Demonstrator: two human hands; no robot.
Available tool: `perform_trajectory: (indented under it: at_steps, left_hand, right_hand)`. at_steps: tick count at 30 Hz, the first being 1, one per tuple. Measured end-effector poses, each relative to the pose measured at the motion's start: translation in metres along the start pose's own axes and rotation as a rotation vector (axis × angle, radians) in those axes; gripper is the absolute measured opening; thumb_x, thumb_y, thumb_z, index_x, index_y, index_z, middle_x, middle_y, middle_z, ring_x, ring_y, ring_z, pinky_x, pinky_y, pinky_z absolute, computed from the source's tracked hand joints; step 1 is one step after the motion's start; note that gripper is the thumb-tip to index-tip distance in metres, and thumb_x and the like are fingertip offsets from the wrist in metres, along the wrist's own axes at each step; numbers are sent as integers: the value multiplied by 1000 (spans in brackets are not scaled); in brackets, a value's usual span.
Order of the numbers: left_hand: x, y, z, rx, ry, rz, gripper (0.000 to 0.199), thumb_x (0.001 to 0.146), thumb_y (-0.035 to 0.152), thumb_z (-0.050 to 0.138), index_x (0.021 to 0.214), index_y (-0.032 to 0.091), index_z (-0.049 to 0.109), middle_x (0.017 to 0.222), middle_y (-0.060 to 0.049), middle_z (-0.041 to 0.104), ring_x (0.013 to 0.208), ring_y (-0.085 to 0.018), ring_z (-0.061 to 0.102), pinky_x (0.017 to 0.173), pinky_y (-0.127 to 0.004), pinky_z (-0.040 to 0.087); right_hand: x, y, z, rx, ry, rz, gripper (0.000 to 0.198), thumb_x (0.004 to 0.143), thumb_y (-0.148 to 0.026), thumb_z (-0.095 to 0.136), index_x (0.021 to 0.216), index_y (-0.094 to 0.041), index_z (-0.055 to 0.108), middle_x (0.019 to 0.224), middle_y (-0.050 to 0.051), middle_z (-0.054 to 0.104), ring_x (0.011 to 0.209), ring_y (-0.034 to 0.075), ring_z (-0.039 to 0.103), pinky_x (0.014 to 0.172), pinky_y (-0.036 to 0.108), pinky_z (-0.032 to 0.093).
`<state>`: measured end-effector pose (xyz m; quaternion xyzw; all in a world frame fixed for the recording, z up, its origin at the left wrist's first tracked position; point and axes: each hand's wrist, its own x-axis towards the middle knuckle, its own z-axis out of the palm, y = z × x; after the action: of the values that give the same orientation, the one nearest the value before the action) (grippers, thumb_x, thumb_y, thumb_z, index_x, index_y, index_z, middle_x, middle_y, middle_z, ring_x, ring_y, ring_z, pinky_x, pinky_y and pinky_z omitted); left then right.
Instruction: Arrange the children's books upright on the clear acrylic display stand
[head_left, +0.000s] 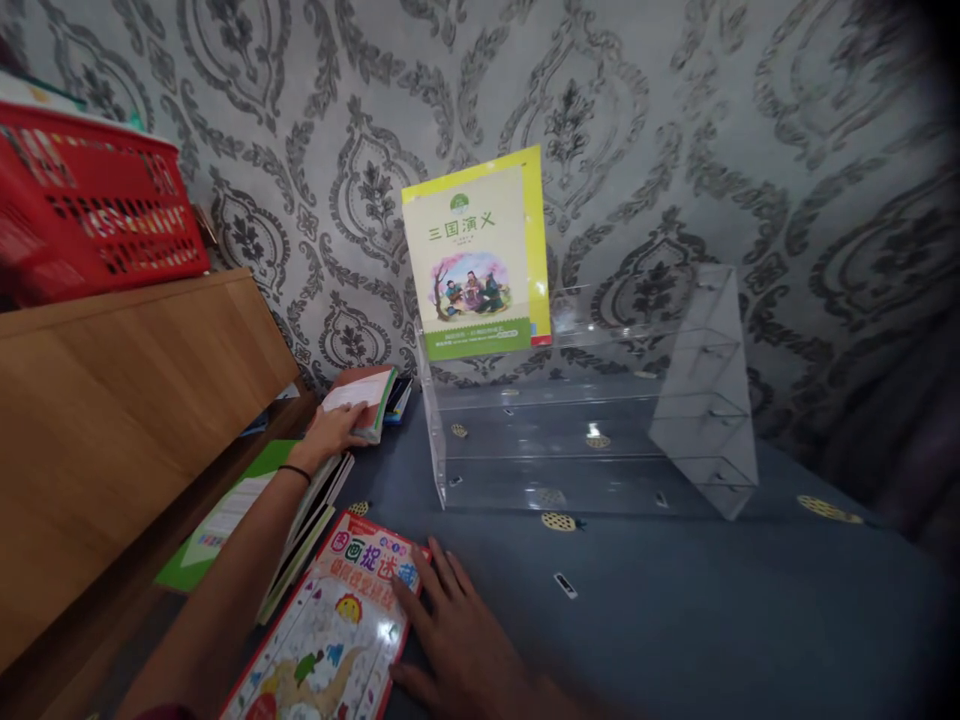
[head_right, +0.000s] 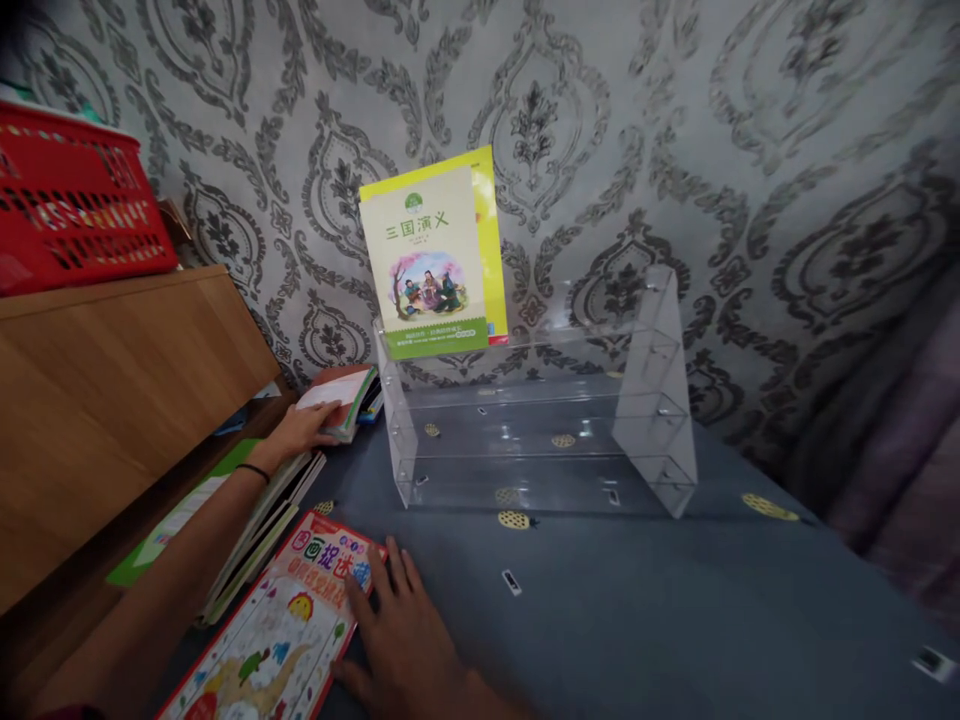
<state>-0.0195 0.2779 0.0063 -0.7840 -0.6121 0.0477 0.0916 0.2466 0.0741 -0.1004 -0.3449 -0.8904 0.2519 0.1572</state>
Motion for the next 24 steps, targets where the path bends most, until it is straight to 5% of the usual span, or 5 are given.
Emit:
perform_trajectory:
  at_steps: [7, 11, 16, 24]
  left_hand:
    - [-7, -13, -12, -66, 13, 63, 50, 95, 45, 50, 137, 20, 56, 137, -12, 64, 126, -29, 59, 102, -33, 42]
    - [-9, -25, -23, -215, 58, -1, 39, 96, 44, 43, 108, 18, 70, 109, -11, 74, 101, -26, 67, 91, -31, 46]
    - [-9, -46, -28, -858, 373, -226, 38, 75, 54, 67, 72, 17, 68, 71, -2, 68, 79, -23, 61, 73, -26, 47]
    - [-8, -70, -27, -1265, 710, -474, 43, 81, 56, 61, 83, 13, 64, 74, -4, 68, 65, -17, 63, 65, -29, 53]
  right_hand:
    - [-2, -3, -1, -7, 2, 15, 78, 91, -57, 63, 155, -19, 41, 164, 20, 23, 151, 46, 12, 120, 66, 21]
    - [-2, -1, 1, -5, 26, -2, 78, 90, -56, 64, 155, -20, 41, 164, 19, 22, 151, 46, 13, 120, 66, 20]
    - [-2, -3, 0, -10, -6, 19, 77, 91, -55, 63, 155, -19, 40, 165, 20, 21, 152, 45, 12, 122, 64, 17]
    - [-3, -3, -4, 1, -32, 24, 76, 93, -55, 61, 156, -18, 39, 164, 22, 20, 151, 45, 10, 122, 64, 15]
